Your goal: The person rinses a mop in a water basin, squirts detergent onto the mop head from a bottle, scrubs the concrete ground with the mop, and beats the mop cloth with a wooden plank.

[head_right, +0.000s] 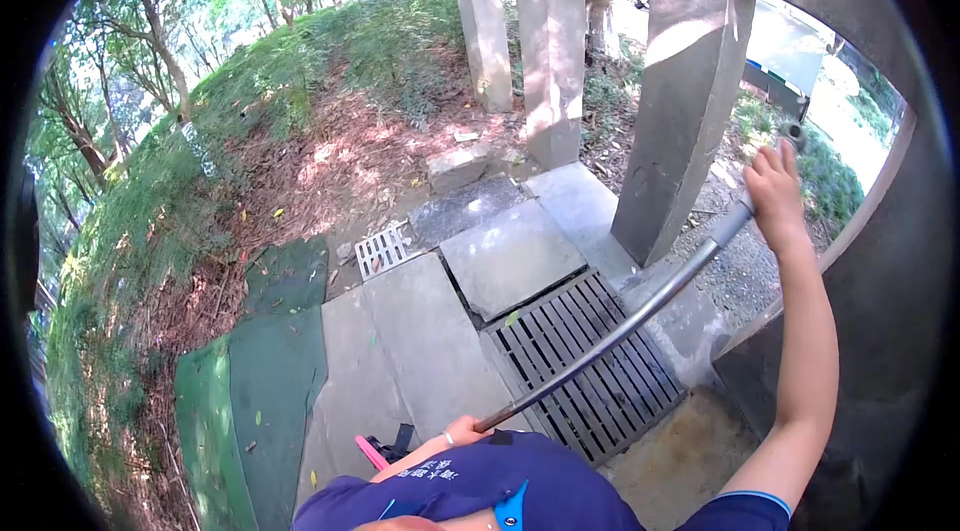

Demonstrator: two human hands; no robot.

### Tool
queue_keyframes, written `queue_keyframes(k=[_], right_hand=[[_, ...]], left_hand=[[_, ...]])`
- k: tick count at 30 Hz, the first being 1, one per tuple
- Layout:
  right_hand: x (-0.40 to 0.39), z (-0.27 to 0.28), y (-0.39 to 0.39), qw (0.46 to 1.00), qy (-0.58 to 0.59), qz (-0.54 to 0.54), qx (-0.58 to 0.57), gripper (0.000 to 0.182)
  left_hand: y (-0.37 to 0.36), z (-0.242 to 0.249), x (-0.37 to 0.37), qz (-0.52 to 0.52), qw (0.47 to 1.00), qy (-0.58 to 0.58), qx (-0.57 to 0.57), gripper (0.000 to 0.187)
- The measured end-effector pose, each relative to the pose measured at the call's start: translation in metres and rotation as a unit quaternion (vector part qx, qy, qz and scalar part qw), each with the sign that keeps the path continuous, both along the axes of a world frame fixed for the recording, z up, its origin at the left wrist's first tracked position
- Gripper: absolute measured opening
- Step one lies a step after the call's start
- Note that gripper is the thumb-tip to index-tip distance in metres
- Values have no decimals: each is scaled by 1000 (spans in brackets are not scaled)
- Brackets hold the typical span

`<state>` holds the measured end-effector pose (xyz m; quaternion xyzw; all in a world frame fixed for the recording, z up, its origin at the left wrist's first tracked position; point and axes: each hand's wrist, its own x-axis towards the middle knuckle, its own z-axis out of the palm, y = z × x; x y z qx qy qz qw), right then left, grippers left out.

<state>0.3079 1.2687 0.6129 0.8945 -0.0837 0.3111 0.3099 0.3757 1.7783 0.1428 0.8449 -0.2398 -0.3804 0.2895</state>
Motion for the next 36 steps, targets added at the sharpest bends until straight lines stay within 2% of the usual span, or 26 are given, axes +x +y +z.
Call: queue_keyframes(k=[2, 3, 5, 10, 13, 15, 19, 20, 23, 25, 27, 29, 31, 33, 36], right_hand=[[-17, -4, -23, 1000, -8, -16, -2, 8], [-27, -7, -33, 999, -17, -29, -3, 8], [-52, -11, -49, 998, -10, -67, 13, 8], [-144, -24, -71, 988, -7, -151, 26, 8], [-212, -28, -74, 978, 2, -206, 29, 10], [-260, -30, -71, 959, 18, -283, 27, 11], [-370, -41, -66, 943, 2, -330, 39, 12], [-401, -45, -64, 938, 9, -344, 49, 11], [-521, -80, -75, 909, 40, -411, 55, 6], [-587, -98, -49, 878, 59, -468, 84, 5], [-689, -146, -45, 914, 21, -405, -10, 8], [-745, -162, 2, 902, 38, -430, 22, 15], [-792, -177, 44, 817, 48, -559, 132, 12], [-825, -194, 95, 794, 70, -587, 137, 12], [-887, -233, 102, 782, 35, -602, 157, 12]], left_hand=[[-16, 13, 13, -55, 998, -3, -9, 33], [-26, 15, 20, -59, 998, -4, -8, 33], [-45, 17, 28, -144, 989, -3, 21, 46], [-87, 20, 22, -225, 974, -3, 20, 42], [-113, 10, 10, -272, 962, 6, -4, 39], [-133, 11, -1, -319, 948, 10, 6, 39], [-167, 20, -38, -380, 925, -21, 20, 41], [-171, 5, -50, -374, 927, -28, -20, 28], [-194, 19, -78, -427, 904, -35, -9, 30], [-208, 33, -96, -447, 894, -36, -6, 31], [-224, 38, -113, -484, 875, -32, -2, 33], [-242, 40, -128, -515, 857, -34, 1, 36], [-264, 39, -142, -588, 808, -37, 28, 38], [-284, 28, -157, -620, 782, -59, 15, 38], [-314, 15, -171, -695, 716, -62, -8, 36]])
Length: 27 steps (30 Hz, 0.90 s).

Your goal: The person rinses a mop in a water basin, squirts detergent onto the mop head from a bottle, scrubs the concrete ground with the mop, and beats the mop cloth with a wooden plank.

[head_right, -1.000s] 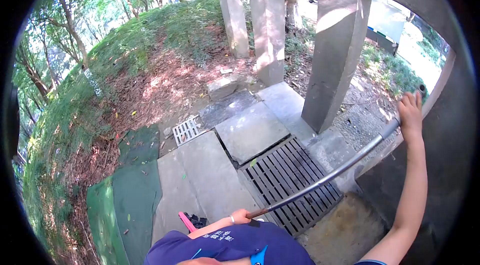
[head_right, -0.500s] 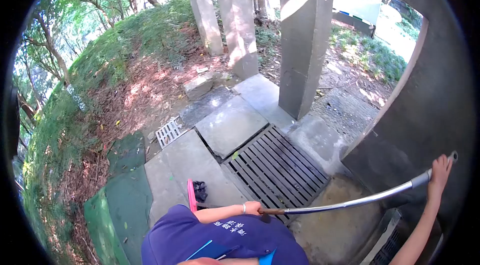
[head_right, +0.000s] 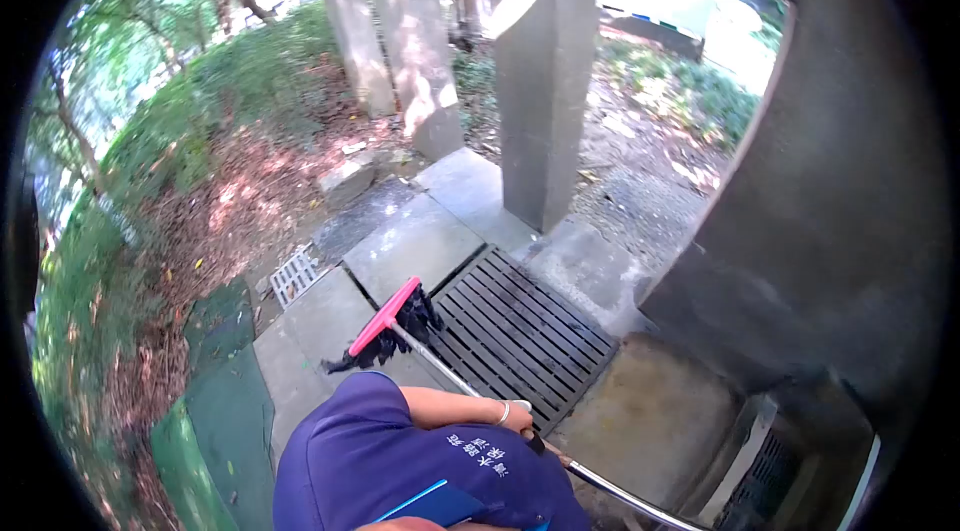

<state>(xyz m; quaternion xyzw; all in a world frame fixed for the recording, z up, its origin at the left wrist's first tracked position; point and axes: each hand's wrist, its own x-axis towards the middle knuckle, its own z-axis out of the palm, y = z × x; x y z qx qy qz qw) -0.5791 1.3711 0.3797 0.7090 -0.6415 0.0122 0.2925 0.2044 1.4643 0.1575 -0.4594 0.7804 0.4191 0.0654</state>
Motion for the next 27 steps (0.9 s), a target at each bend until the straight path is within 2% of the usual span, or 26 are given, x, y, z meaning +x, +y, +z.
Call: queue_keyframes(k=[1, 3, 4, 5, 7, 8, 9, 10, 13, 16, 19, 21, 23, 25, 27], right_hand=[[-25, -18, 21, 1000, -18, -25, 6, 12], [-62, -57, 135, 992, -52, -115, 30, 13], [-40, -71, 149, 855, -434, -206, -194, 16], [-44, -59, 186, 917, -304, -254, -38, 20], [-25, -65, 251, 970, -95, -218, -55, 16], [66, -6, 244, 961, 31, -270, 50, 18], [85, 4, 262, 945, 1, -318, 75, 21], [136, 37, 254, 911, -29, -395, 116, 22], [163, 48, 313, 875, 12, -468, 122, 21], [210, 66, 377, 848, -24, -516, 117, 16], [254, 68, 462, 820, 12, -564, 91, 21], [289, 61, 517, 743, 17, -651, 157, 21], [338, 50, 560, 683, 25, -713, 156, 20], [385, 26, 619, 620, 16, -766, 167, 24], [440, -12, 686, 581, 51, -780, 226, 24]], left_hand=[[-8, 14, -4, -24, 1000, 3, 8, 36], [-31, 39, -11, -36, 997, -53, 44, 38], [-43, 31, -15, -63, 994, -85, 34, 36], [-54, 18, -17, -101, 988, -114, 23, 34], [-79, 1, -22, -160, 983, -94, 16, 31], [-91, -4, -25, -184, 979, -83, 20, 31], [-100, -9, -29, -205, 976, -73, 29, 30], [-110, -4, -37, -231, 970, -72, 31, 29], [-133, -27, -68, -362, 926, -103, 25, 30], [-142, -37, -103, -432, 897, -79, 48, 30], [-145, -54, -139, -505, 859, -61, 56, 29], [-142, -61, -169, -565, 822, -45, 51, 27], [-138, -47, -200, -593, 802, -56, 48, 24], [-135, -41, -229, -633, 772, -38, 45, 22], [-129, -53, -264, -674, 738, -21, 20, 22]])
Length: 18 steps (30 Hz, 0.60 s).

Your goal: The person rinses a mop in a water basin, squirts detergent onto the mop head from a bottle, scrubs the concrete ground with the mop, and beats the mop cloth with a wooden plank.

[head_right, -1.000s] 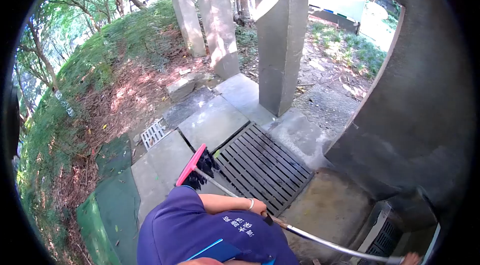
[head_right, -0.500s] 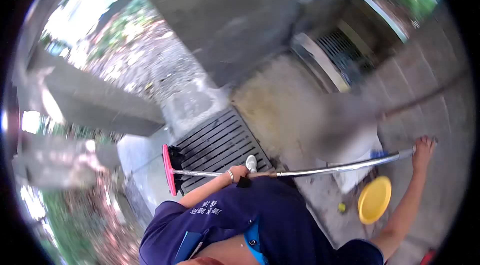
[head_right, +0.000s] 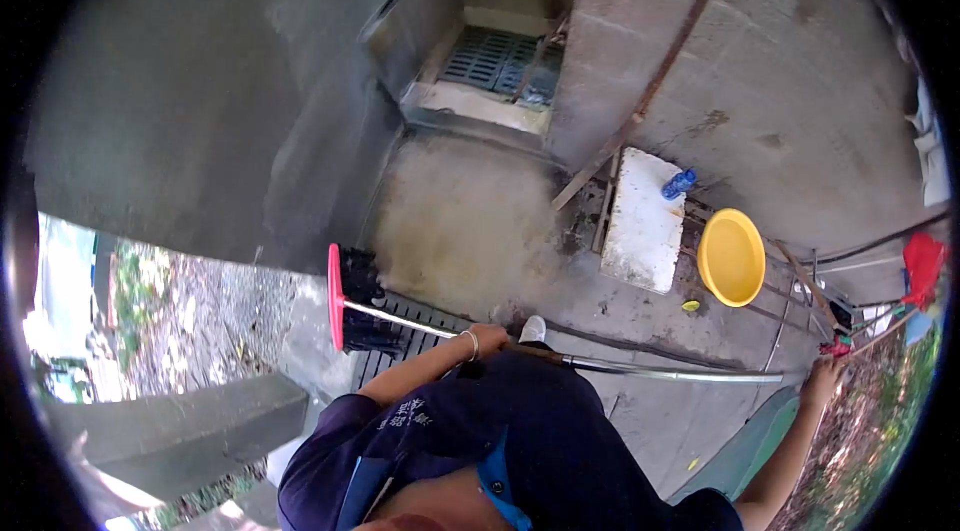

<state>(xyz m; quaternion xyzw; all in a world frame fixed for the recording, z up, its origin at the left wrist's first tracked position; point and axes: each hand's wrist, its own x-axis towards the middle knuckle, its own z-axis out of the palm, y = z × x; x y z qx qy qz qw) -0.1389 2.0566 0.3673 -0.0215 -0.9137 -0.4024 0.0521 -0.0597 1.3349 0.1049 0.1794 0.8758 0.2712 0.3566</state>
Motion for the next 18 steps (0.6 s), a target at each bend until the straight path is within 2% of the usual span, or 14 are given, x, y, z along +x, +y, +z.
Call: queue_keyframes(k=[2, 3, 4, 6, 8, 10, 11, 14, 16, 18], right_hand=[[58, -34, 21, 988, 20, -130, -77, 24], [81, -38, 13, 969, -62, -232, -53, 22], [103, -48, 7, 952, -72, -292, -66, 21], [154, -76, -3, 940, -92, -320, -79, 18], [186, -100, -34, 893, -120, -410, -140, 23], [210, -125, -69, 846, -274, -430, -155, 39], [222, -143, -92, 831, -285, -428, -210, 43], [235, -188, -184, 807, -304, -371, -346, 48], [218, -193, -281, 780, -253, -372, -436, 42], [191, -196, -385, 750, -226, -337, -522, 42]], left_hand=[[8, -4, -33, -70, 997, 25, -32, 22], [10, 3, -49, -79, 996, 26, -34, 22], [10, 19, -70, -92, 994, 35, -44, 22], [8, 38, -111, -112, 991, 48, -55, 22], [0, 50, -158, -157, 980, 63, -103, 24], [-13, 72, -207, -187, 971, 74, -132, 26], [-20, 82, -231, -206, 962, 82, -159, 29], [-63, 95, -309, -238, 939, 153, -194, 26], [-97, 91, -370, -268, 923, 202, -188, 25], [-130, 68, -427, -279, 874, 252, -308, 28]])
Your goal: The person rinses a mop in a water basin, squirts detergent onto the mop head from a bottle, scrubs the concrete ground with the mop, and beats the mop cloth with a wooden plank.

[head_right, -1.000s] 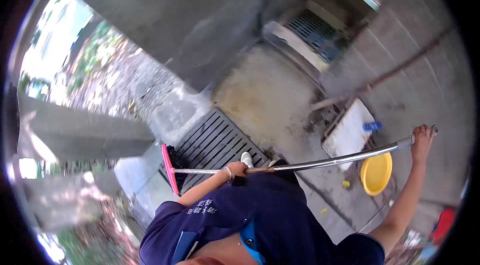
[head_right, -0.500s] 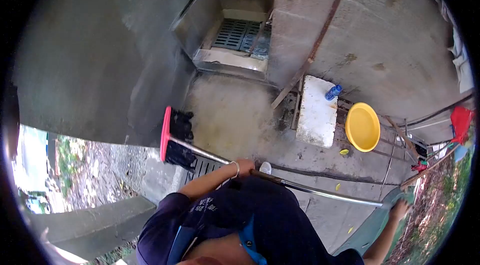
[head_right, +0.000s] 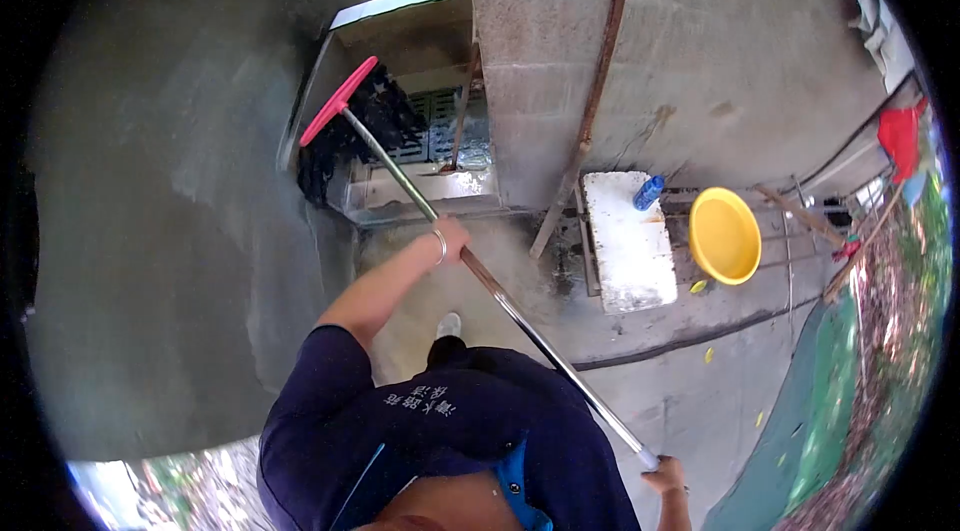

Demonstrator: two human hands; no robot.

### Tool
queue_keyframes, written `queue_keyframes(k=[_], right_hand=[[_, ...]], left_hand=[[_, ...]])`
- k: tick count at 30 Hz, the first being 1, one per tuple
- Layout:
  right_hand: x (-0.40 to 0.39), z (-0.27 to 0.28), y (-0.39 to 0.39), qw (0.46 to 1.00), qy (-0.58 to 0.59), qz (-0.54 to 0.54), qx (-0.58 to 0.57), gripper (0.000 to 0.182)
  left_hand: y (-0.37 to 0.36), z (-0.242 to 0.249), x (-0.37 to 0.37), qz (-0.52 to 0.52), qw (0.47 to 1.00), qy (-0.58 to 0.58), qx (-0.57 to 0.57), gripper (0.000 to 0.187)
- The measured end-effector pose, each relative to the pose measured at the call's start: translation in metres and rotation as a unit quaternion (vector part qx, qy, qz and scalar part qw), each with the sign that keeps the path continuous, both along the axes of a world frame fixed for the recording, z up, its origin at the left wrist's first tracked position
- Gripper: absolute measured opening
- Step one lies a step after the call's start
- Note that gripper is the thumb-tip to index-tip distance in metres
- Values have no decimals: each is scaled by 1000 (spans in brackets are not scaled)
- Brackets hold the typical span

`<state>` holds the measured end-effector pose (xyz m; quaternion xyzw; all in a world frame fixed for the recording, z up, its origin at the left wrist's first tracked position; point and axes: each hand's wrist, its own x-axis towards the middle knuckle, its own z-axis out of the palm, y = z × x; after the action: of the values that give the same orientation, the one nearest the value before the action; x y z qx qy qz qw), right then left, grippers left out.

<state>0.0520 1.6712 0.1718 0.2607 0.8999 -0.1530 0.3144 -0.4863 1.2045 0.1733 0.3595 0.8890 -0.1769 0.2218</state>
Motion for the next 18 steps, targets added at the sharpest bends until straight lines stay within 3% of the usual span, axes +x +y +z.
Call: queue_keyframes(k=[3, 5, 6, 7, 8, 9, 10, 12, 14, 16, 18], right_hand=[[-50, -19, -148, 982, 111, -77, -134, 30], [-112, -1, -234, 981, 128, -68, -126, 24], [-150, 17, -269, 993, 88, -12, -81, 22], [-173, -5, -290, 993, 74, -30, -83, 24], [-210, -3, -314, 996, 50, 19, -72, 24], [-234, -24, -331, 993, 75, -22, -91, 23], [-264, -41, -343, 996, 37, 9, -77, 23], [-289, -32, -363, 995, 22, 7, -94, 24], [-287, -22, -378, 978, -55, -115, -167, 30], [-264, -36, -389, 984, -7, -104, -145, 32], [-250, -22, -399, 984, 34, -61, -164, 33]], left_hand=[[-50, -20, -48, 0, 998, 43, 43, 34], [-74, -64, -64, 14, 995, 1, 99, 35], [-88, -83, -60, 39, 988, -39, 145, 37], [-97, -91, -49, 21, 986, -75, 151, 37], [-106, -95, -38, 3, 982, -105, 156, 37], [-125, -115, -27, 2, 971, -141, 191, 36], [-143, -138, -12, 4, 957, -176, 228, 34], [-183, -151, 18, 31, 947, -233, 218, 33], [-220, -116, 42, 129, 924, -319, 168, 30], [-280, -177, 68, 133, 928, -339, 82, 29], [-352, -219, 102, 200, 912, -297, 199, 30]])
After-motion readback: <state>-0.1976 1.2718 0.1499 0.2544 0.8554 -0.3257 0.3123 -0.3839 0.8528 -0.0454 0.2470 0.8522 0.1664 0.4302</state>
